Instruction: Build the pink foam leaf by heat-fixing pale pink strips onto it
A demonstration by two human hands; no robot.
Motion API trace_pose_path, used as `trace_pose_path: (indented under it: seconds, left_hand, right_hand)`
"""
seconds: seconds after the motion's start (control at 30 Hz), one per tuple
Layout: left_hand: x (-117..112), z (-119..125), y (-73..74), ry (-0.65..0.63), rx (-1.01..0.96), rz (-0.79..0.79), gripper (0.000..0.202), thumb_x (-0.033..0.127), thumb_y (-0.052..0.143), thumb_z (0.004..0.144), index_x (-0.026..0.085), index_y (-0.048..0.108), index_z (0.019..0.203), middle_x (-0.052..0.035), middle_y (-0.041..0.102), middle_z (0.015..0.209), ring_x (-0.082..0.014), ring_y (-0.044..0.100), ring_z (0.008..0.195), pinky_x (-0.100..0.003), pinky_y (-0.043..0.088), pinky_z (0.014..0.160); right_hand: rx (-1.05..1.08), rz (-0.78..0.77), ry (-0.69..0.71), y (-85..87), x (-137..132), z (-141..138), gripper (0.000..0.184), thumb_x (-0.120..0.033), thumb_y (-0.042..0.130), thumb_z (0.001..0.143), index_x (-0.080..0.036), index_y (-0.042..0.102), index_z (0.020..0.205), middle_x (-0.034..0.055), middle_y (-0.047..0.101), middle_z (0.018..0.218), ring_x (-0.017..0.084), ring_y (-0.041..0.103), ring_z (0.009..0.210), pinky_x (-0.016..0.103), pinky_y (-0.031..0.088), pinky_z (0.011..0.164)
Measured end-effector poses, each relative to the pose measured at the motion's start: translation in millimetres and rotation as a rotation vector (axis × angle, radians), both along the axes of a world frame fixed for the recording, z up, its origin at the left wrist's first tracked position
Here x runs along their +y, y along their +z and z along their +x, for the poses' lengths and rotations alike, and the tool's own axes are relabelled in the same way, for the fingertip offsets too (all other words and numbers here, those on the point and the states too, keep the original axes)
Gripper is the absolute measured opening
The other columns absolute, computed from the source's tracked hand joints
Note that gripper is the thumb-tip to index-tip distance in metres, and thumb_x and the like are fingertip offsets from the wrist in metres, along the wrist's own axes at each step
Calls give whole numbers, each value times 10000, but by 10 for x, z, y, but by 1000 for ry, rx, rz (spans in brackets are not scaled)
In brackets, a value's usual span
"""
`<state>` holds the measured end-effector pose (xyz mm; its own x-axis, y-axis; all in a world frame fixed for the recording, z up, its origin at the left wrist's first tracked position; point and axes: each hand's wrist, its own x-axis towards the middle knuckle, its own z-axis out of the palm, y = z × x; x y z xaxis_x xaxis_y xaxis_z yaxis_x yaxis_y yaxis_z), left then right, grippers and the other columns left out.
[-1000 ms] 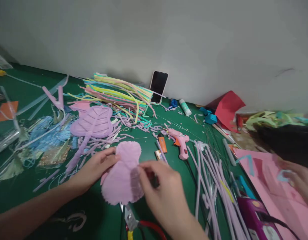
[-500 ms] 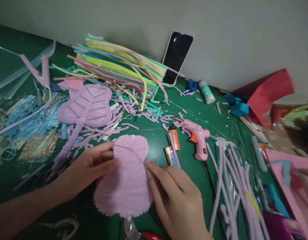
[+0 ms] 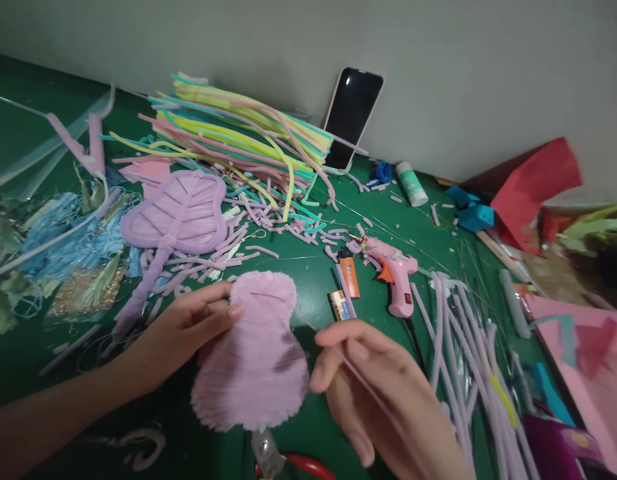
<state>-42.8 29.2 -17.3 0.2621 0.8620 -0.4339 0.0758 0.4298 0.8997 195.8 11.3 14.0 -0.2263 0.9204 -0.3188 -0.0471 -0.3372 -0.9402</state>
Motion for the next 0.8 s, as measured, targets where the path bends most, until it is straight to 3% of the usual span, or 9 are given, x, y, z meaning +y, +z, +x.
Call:
trace_pose_path:
  seconds: [0.13, 0.23, 0.3, 0.4, 0.53, 0.63, 0.7, 0.8]
  left_hand:
    - [-1, 15, 18, 20, -112, -3, 306, 487, 590, 812, 192, 593, 895, 81, 392, 498, -68, 313, 413, -189, 213, 386]
    - [4, 27, 19, 57, -238, -36, 265, 384, 612, 822, 194, 633, 1006, 65, 502, 537, -63, 400, 431, -173, 302, 425]
    - [9, 28, 13, 115, -342, -95, 244, 329, 603, 831, 196, 647, 1030, 26, 605, 663, -76, 515, 522, -170, 403, 510]
    - [15, 10, 17, 195, -452, -160, 303, 305, 598, 833, 209, 618, 1120, -41, 680, 918, -152, 641, 786, -230, 499, 697]
    - [8, -16, 49, 210, -490, -119, 634, 276, 706, 762, 319, 445, 1338, -68, 572, 1279, -223, 621, 1028, -298, 516, 815]
    - [-17, 22, 74, 211, -503, -60, 833, 194, 774, 685, 349, 360, 1391, -97, 480, 1358, -176, 628, 955, -293, 523, 804]
    - [-48, 74, 86, 180, -483, -27, 863, 161, 803, 642, 338, 383, 1375, -116, 448, 1362, -142, 627, 863, -285, 532, 757]
    - [-96, 133, 92, 118, -470, 24, 756, 168, 810, 636, 332, 471, 1291, -103, 443, 1355, -156, 637, 867, -281, 532, 736]
  right_hand:
    - [120, 97, -104, -43, 51, 100, 259, -457, 609, 781, -320, 715, 973, 47, 749, 872, 75, 433, 320, 229, 344, 298]
    - [86, 150, -181, -109, 59, 60, 175, -446, 598, 813, -328, 702, 889, 7, 710, 684, 105, 485, 385, 247, 416, 368]
    - [78, 170, -193, -129, 57, 12, 163, -423, 556, 856, -314, 674, 830, -13, 654, 588, 118, 512, 410, 259, 453, 408]
    - [93, 194, -185, -108, 44, -43, 182, -403, 493, 891, -307, 640, 843, 3, 693, 679, 197, 677, 647, 352, 566, 577]
    - [176, 197, -146, -75, -10, -144, 248, -399, 398, 929, -341, 637, 954, 11, 728, 1048, 282, 651, 1064, 505, 570, 794]
    - [130, 293, -93, -97, -106, -285, 326, -482, 408, 921, -349, 581, 1163, 53, 608, 1299, 300, 618, 1120, 496, 579, 775]
    - [6, 384, -69, -121, -180, -366, 507, -583, 509, 842, -338, 503, 1286, 87, 504, 1407, 318, 595, 1150, 460, 591, 759]
    - [-197, 434, -125, -150, -239, -394, 632, -466, 652, 792, -320, 432, 1366, 100, 479, 1425, 300, 537, 1227, 388, 589, 808]
